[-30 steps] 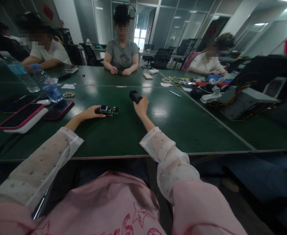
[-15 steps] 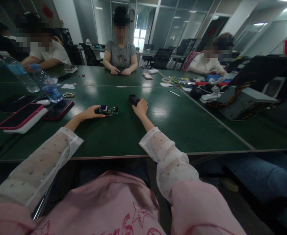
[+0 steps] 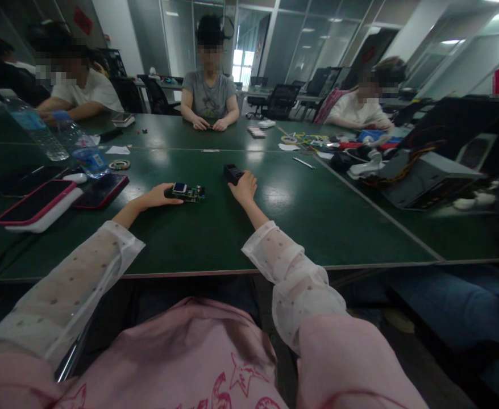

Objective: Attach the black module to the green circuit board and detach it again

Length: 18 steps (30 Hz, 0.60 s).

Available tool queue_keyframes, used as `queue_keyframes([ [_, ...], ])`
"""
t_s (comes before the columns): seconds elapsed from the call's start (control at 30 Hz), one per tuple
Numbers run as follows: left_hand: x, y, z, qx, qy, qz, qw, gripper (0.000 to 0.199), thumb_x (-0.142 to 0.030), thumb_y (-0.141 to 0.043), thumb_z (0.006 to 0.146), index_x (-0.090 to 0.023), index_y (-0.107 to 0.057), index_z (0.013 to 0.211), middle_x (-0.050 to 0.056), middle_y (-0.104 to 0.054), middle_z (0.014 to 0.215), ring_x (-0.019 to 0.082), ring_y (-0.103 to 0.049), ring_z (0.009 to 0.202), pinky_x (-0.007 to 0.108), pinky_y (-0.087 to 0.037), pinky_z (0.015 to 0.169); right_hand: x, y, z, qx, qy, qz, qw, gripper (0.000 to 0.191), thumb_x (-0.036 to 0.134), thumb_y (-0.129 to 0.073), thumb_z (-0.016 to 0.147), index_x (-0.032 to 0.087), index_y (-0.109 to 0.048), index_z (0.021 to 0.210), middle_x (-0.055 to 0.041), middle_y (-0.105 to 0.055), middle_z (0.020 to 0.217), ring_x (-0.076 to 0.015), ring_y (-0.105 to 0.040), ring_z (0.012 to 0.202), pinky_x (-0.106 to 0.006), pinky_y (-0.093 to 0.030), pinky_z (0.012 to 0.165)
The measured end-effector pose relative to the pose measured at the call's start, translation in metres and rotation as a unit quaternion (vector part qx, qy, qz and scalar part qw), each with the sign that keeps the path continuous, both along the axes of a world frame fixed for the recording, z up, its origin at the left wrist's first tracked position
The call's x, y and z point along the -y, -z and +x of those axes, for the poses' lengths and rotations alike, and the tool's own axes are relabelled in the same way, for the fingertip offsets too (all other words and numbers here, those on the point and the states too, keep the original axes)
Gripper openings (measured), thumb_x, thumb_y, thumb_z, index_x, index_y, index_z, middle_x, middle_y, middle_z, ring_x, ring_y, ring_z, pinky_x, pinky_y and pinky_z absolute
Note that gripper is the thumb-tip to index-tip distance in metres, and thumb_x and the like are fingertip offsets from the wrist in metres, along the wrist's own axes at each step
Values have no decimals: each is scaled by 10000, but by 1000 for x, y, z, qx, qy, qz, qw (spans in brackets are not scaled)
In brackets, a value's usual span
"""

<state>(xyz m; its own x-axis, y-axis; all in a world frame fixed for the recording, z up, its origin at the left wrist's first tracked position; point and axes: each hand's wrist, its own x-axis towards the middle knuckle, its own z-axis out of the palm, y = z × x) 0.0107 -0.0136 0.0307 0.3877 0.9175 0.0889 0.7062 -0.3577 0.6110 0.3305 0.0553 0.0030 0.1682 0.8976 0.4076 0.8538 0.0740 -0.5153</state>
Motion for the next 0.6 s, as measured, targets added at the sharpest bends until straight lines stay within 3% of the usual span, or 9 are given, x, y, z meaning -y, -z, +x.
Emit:
queue_keyframes([
  [0.6, 3, -4, 2, 9, 1, -7, 1000, 631, -553, -732, 728, -220, -622, 1252, 86, -666, 1264, 318, -584, 1204, 466, -423, 1027, -3, 1, 2, -17, -7, 23, 1000, 578, 319, -707, 789, 113, -439, 1258, -227, -527, 1267, -369, -476, 1225, -560, -424, 1007],
])
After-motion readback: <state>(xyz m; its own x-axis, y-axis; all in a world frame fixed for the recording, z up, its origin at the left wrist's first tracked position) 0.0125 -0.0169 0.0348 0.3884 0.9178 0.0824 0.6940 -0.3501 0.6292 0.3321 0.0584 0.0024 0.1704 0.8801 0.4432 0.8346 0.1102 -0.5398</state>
